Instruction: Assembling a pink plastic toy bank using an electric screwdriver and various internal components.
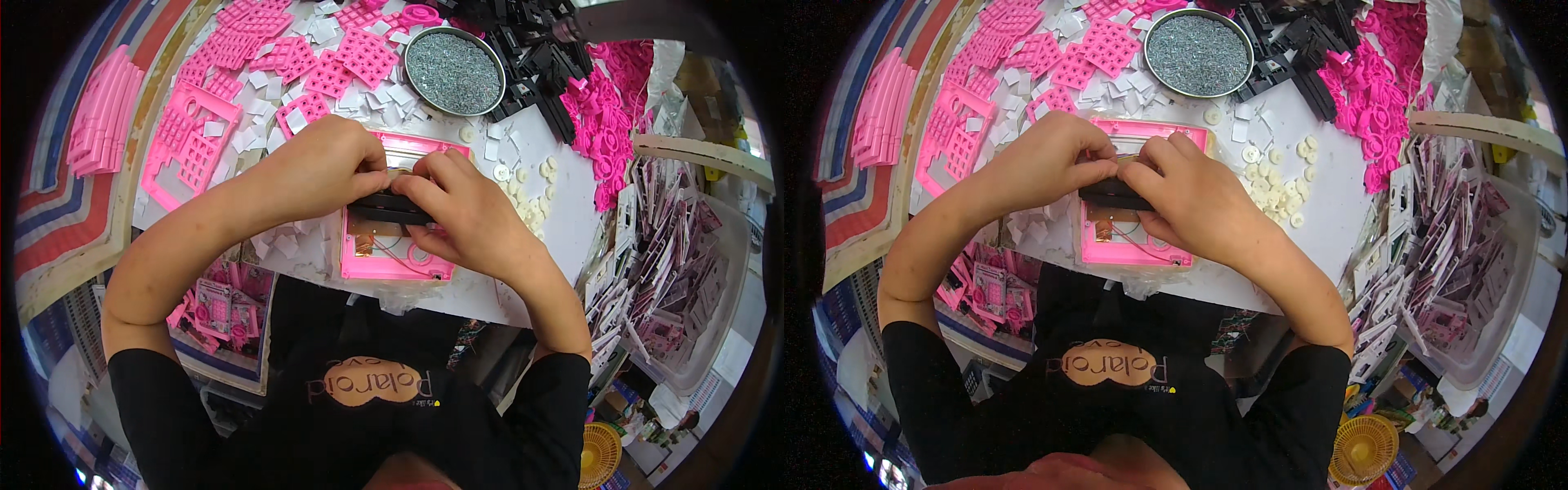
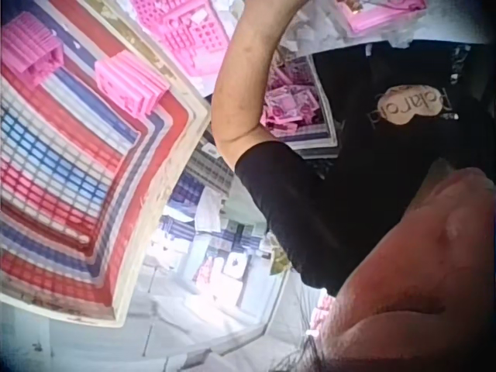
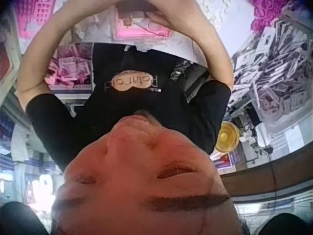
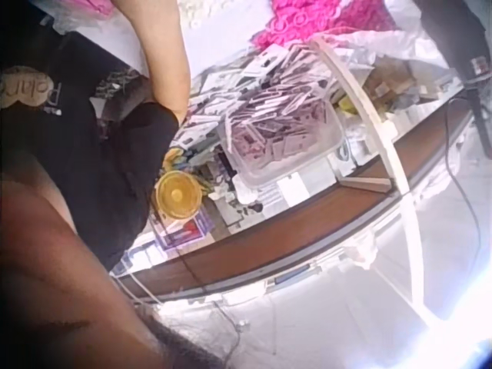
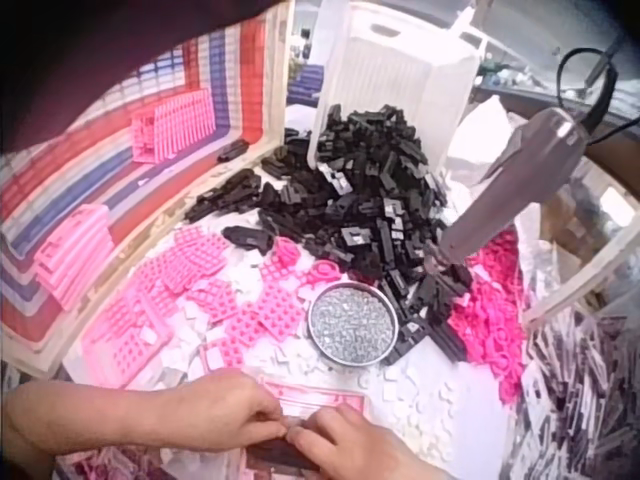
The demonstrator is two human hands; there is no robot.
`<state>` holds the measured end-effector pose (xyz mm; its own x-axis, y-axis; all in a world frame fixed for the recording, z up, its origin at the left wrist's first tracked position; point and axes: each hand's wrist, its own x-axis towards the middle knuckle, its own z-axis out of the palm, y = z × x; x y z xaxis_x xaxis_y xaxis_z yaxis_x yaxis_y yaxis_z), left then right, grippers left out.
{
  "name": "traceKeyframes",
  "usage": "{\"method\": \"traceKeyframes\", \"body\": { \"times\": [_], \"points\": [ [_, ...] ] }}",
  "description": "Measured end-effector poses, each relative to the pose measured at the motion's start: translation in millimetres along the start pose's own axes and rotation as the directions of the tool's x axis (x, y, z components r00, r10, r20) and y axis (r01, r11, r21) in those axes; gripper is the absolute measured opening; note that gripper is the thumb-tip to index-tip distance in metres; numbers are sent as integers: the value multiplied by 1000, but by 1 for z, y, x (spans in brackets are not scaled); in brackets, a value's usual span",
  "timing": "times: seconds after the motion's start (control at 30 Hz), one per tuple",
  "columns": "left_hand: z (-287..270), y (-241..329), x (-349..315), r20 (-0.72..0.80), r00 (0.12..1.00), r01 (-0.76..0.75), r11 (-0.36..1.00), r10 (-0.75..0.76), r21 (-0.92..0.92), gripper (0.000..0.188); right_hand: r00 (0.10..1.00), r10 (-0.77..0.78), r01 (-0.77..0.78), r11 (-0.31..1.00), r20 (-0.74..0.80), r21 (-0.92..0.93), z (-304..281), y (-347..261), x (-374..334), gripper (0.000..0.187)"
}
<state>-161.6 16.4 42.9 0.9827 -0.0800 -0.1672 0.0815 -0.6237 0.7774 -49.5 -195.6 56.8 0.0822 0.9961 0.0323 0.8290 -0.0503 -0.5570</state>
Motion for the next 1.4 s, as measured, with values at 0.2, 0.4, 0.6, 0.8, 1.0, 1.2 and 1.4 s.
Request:
{"method": "traceKeyframes", "body": {
  "times": [0.2,0.4,0.6,0.8,1.0,1.2,1.4],
  "points": [
    [-11,6,19,211,956,242,952,-202,-186,14,1000,-19,19,1000,8,2,-1,2,0,57],
    [-4,6,10,71,997,33,999,-30,-36,15,1000,2,-1,999,-22,47,-1,2,-4,55],
    [-1,1,-6,44,998,60,979,-52,-195,14,996,17,-14,999,-85,39,2,-1,-4,54],
    [3,-6,-7,-9,998,-63,986,62,-154,11,997,24,-22,999,-74,27,2,-1,-4,53],
    [5,-8,-7,-65,990,-132,987,127,-86,10,999,30,-31,999,-41,-9,-2,-1,-1,57],
    [3,-3,-6,-47,987,-154,987,156,42,11,1000,-5,5,999,-16,-42,-2,-1,1,55],
    [0,5,-4,-8,999,-52,998,53,33,12,999,7,-5,998,33,-62,-5,-3,0,52]
  ]
}}
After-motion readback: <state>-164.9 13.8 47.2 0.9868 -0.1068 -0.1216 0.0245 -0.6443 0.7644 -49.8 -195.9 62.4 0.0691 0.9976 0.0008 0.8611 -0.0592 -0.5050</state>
